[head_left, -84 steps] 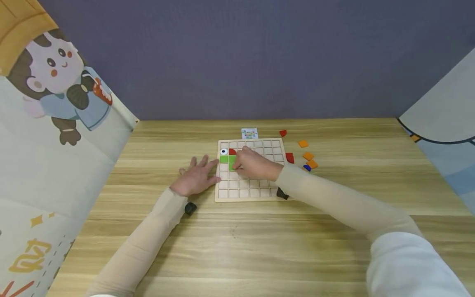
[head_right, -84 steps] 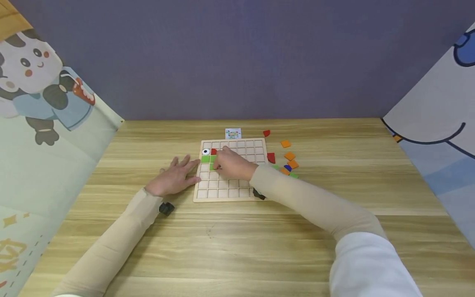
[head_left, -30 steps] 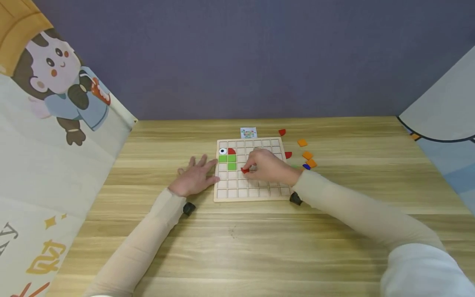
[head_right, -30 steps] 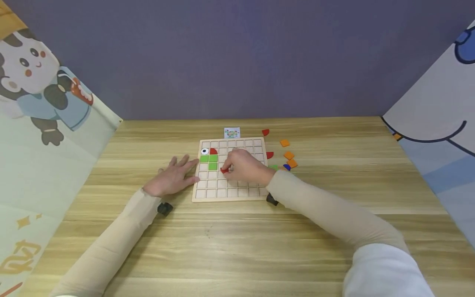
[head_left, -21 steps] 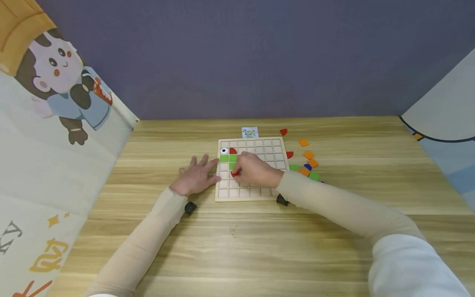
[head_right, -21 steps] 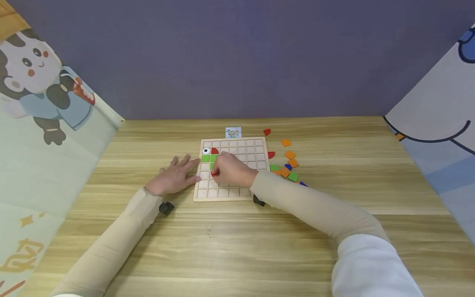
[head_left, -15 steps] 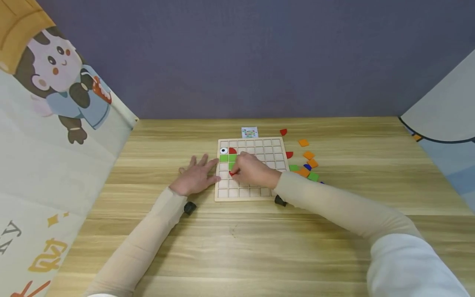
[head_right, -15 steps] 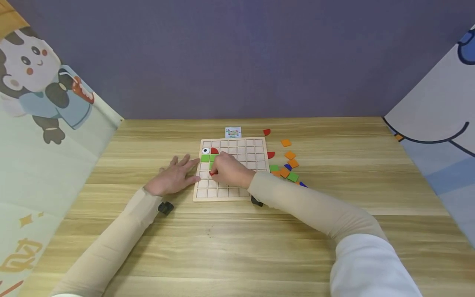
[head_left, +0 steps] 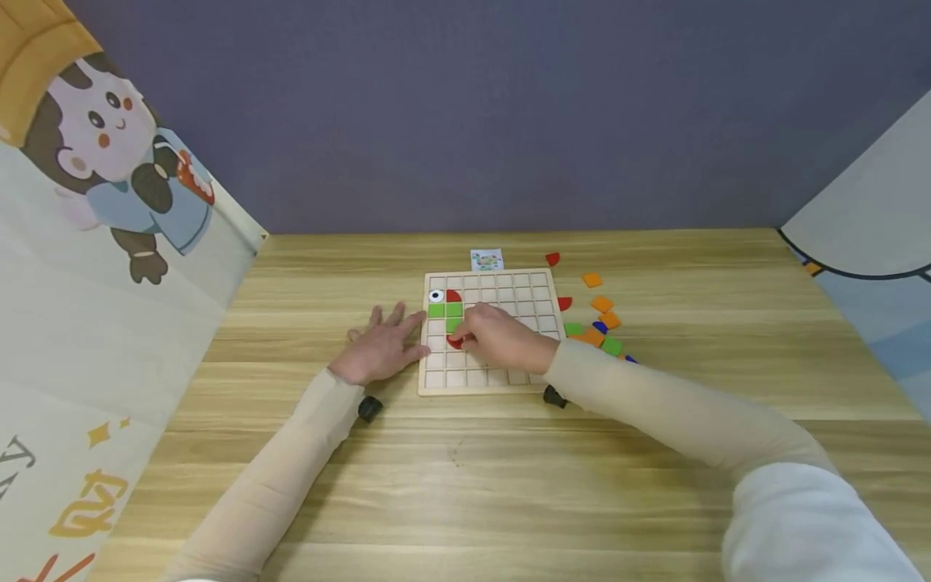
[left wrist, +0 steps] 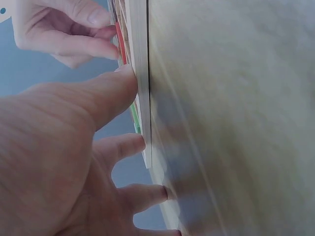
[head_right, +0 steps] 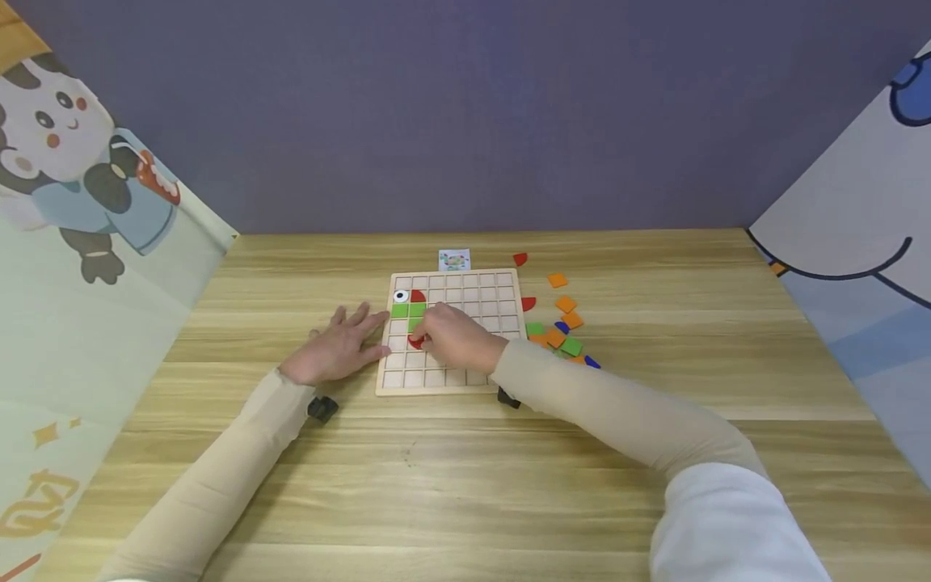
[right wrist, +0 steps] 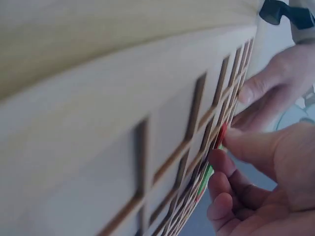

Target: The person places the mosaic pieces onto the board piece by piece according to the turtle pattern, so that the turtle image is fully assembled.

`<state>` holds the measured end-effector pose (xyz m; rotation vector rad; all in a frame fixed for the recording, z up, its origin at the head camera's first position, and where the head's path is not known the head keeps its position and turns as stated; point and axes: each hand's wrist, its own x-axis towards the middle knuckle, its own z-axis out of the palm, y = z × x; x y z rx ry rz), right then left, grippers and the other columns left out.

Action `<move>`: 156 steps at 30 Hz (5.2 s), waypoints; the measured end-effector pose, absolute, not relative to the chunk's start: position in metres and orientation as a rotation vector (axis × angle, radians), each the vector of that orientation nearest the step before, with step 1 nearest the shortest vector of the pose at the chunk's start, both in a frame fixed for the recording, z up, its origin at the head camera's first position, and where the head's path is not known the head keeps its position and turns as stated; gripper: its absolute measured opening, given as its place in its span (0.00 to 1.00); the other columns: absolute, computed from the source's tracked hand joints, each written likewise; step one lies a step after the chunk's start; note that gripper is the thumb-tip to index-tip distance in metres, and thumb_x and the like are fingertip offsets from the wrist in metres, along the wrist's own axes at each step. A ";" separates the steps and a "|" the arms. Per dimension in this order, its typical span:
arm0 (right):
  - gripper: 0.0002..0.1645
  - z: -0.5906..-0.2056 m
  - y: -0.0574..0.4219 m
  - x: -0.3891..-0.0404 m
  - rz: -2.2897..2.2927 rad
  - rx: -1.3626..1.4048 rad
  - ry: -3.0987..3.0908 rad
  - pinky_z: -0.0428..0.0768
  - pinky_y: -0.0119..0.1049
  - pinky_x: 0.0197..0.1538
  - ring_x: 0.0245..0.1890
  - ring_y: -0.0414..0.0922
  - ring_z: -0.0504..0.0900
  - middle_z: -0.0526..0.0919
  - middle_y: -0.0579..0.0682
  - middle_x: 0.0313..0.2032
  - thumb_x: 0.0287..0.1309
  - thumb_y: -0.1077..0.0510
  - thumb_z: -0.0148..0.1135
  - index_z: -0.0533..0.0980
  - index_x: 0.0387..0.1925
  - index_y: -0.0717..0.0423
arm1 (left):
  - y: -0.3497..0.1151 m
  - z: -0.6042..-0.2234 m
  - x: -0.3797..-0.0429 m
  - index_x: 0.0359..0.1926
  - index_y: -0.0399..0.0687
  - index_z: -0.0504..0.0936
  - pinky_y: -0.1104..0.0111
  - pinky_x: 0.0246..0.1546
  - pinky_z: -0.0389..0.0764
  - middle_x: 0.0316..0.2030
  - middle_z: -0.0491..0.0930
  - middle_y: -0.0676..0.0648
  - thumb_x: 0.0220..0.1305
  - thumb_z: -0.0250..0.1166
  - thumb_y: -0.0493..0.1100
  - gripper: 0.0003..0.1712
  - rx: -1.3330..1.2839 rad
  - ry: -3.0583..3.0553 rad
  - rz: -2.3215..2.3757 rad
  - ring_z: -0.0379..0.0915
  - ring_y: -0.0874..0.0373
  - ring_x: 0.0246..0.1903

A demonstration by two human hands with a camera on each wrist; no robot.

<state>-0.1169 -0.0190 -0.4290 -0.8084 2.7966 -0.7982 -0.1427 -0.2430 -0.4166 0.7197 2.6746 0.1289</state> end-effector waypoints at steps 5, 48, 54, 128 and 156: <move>0.14 -0.427 0.014 -0.119 -0.887 -0.745 2.856 0.73 0.34 0.34 0.31 0.41 0.71 0.77 0.43 0.31 0.60 0.64 0.61 0.82 0.47 0.55 | -0.244 -0.417 -0.143 0.74 0.58 0.49 0.25 0.46 0.49 0.72 0.37 0.37 0.68 0.48 0.64 0.40 0.719 2.668 0.141 0.34 0.25 0.65; 0.11 -0.448 0.147 -0.132 -0.996 -0.327 2.783 0.74 0.40 0.33 0.26 0.45 0.74 0.81 0.53 0.40 0.67 0.61 0.53 0.78 0.47 0.58 | -0.243 -0.417 -0.140 0.74 0.55 0.50 0.24 0.46 0.49 0.72 0.39 0.36 0.69 0.48 0.62 0.39 0.747 2.679 0.168 0.34 0.24 0.65; 0.15 -0.444 0.143 -0.132 -0.977 -0.279 2.780 0.76 0.41 0.38 0.35 0.47 0.77 0.80 0.55 0.43 0.65 0.65 0.52 0.76 0.51 0.61 | -0.243 -0.418 -0.140 0.74 0.55 0.50 0.24 0.46 0.49 0.72 0.39 0.36 0.69 0.48 0.62 0.39 0.749 2.678 0.171 0.34 0.24 0.65; 0.08 -0.451 0.175 -0.147 -1.050 -0.210 2.788 0.78 0.46 0.42 0.39 0.51 0.78 0.81 0.57 0.41 0.61 0.65 0.59 0.81 0.41 0.62 | -0.241 -0.418 -0.142 0.74 0.57 0.49 0.25 0.48 0.47 0.72 0.38 0.37 0.69 0.48 0.63 0.39 0.709 2.667 0.154 0.32 0.26 0.66; 0.14 -0.436 0.109 -0.115 -0.997 -0.459 2.874 0.74 0.39 0.32 0.31 0.44 0.74 0.80 0.48 0.40 0.53 0.57 0.70 0.84 0.44 0.51 | -0.244 -0.420 -0.141 0.74 0.57 0.49 0.24 0.46 0.48 0.72 0.38 0.37 0.68 0.49 0.63 0.39 0.718 2.675 0.170 0.33 0.26 0.65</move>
